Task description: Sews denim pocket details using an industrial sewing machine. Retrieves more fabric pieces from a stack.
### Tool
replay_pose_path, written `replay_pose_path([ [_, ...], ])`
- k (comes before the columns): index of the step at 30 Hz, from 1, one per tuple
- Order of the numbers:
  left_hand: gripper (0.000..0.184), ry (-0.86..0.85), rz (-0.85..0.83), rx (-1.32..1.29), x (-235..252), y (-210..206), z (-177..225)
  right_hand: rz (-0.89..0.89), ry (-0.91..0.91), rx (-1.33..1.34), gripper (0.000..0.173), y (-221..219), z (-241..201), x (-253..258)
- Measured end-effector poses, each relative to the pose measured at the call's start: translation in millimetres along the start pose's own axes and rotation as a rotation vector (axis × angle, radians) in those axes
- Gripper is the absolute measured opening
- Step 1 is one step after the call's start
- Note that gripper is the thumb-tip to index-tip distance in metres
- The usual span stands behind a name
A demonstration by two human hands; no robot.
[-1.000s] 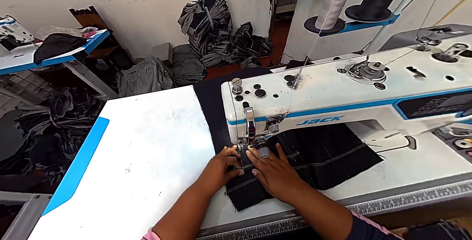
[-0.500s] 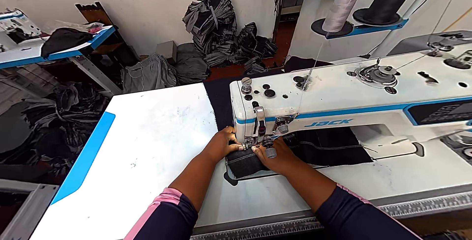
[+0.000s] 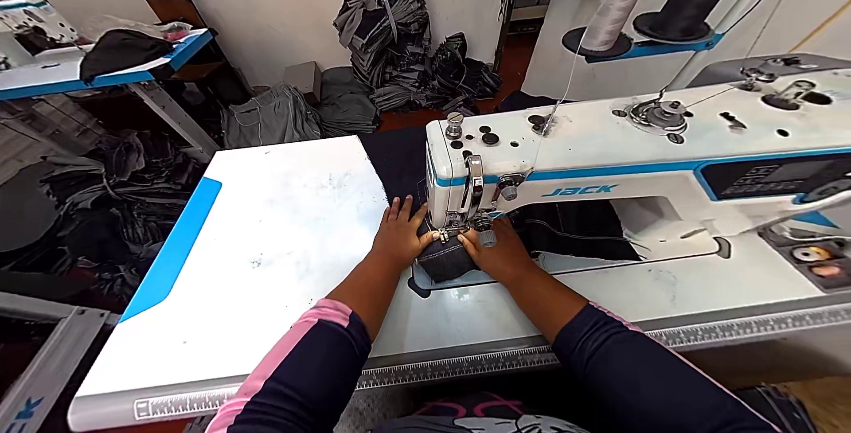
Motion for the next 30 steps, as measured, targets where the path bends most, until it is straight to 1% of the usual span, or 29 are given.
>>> replay_pose_path([
  [1, 0.068, 0.053, 0.009, 0.021, -8.4, -0.4, 4.9, 0.085, 0.065, -0.036, 0.022, 1.4, -1.1, -4.7],
  [2, 0.069, 0.125, -0.02, 0.049, -20.2, -0.2, 12.8, 0.119, 0.111, -0.052, 0.023, 1.9, -1.4, -11.5],
  [4, 0.081, 0.264, -0.167, 0.123, -53.8, -2.3, 39.8, 0.117, 0.146, -0.033, 0.025, 5.6, 0.0, -29.0],
  [5, 0.087, 0.294, -0.252, 0.142, -74.7, -3.6, 58.1, 0.114, 0.139, -0.022, 0.026, 10.4, 0.5, -37.6],
  [6, 0.089, 0.287, -0.329, 0.126, -95.3, -2.9, 77.8, 0.11, 0.117, -0.015, 0.029, 16.9, 0.0, -44.9],
  [7, 0.086, 0.244, -0.408, 0.096, -111.5, 1.0, 96.5, 0.11, 0.088, -0.003, 0.032, 24.3, -1.8, -50.8],
  [8, 0.08, 0.165, -0.465, 0.059, -120.4, 6.2, 109.7, 0.106, 0.052, 0.015, 0.035, 31.4, -6.0, -56.7],
  [9, 0.072, 0.067, -0.482, 0.027, -122.1, 10.8, 114.5, 0.074, 0.005, 0.047, 0.035, 37.5, -13.1, -63.7],
  [10, 0.065, -0.027, -0.449, 0.013, -117.0, 14.3, 110.5, 0.019, -0.03, 0.091, 0.033, 42.9, -23.2, -71.4],
  [11, 0.058, -0.099, -0.36, 0.028, -106.6, 16.0, 98.1, -0.07, -0.037, 0.15, 0.031, 47.5, -36.2, -80.0],
  [12, 0.051, -0.148, -0.216, 0.045, -92.4, 16.5, 78.0, -0.201, -0.01, 0.217, 0.034, 49.8, -50.7, -89.0],
  [13, 0.045, -0.17, -0.077, 0.053, -76.7, 16.5, 52.1, -0.342, 0.06, 0.276, 0.043, 49.8, -65.7, -97.1],
  [14, 0.046, -0.162, 0.016, 0.052, -62.6, 13.9, 22.4, -0.415, 0.161, 0.31, 0.054, 45.1, -78.9, -104.8],
  [15, 0.053, -0.118, 0.05, 0.033, -52.9, 8.7, -7.5, -0.444, 0.259, 0.32, 0.061, 36.5, -88.6, -111.5],
  [16, 0.06, -0.051, 0.055, 0.01, -48.3, 3.8, -32.6, -0.403, 0.346, 0.303, 0.06, 25.8, -93.4, -117.3],
  [17, 0.064, 0.012, 0.067, -0.007, -46.3, 0.6, -49.7, -0.284, 0.411, 0.267, 0.052, 15.7, -93.5, -120.3],
  [19, 0.067, 0.119, 0.053, 0.0, -48.2, 0.4, -59.3, -0.062, 0.45, 0.239, 0.035, 6.4, -90.3, -118.6],
  [20, 0.067, 0.162, 0.04, 0.019, -52.0, 0.9, -56.4, -0.008, 0.445, 0.246, 0.031, 7.2, -88.4, -116.7],
  [23, 0.074, 0.297, -0.048, 0.1, -75.4, 3.2, -32.7, 0.058, 0.409, 0.259, 0.02, 14.0, -70.7, -121.3],
  [24, 0.078, 0.325, -0.084, 0.132, -87.6, 5.6, -21.1, 0.047, 0.371, 0.303, 0.019, 18.0, -58.0, -126.8],
  [26, 0.084, 0.325, -0.187, 0.19, -110.4, 16.0, 6.4, 0.053, 0.266, 0.369, 0.023, 24.8, -19.2, -139.7],
  [27, 0.082, 0.301, -0.259, 0.205, -118.0, 23.0, 20.4, 0.075, 0.211, 0.375, 0.026, 28.0, 3.5, -146.0],
  [28, 0.075, 0.248, -0.309, 0.216, -121.8, 29.3, 31.3, 0.09, 0.162, 0.362, 0.028, 32.1, 25.4, -151.7],
  [29, 0.065, 0.161, -0.303, 0.214, -120.6, 34.2, 35.8, 0.102, 0.119, 0.33, 0.029, 36.7, 45.1, -156.0],
  [30, 0.055, 0.056, -0.244, 0.211, -113.6, 37.2, 32.6, 0.106, 0.079, 0.305, 0.028, 41.6, 62.5, -158.3],
])
Point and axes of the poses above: each hand's wrist, its own x-axis towards the middle knuckle, its own y-axis out of the back of the hand, z = x × y, the point moved 3 cm from there along x, towards the middle knuckle, and after that the axes turned 1 degree about -x, right-handed, at the moved point
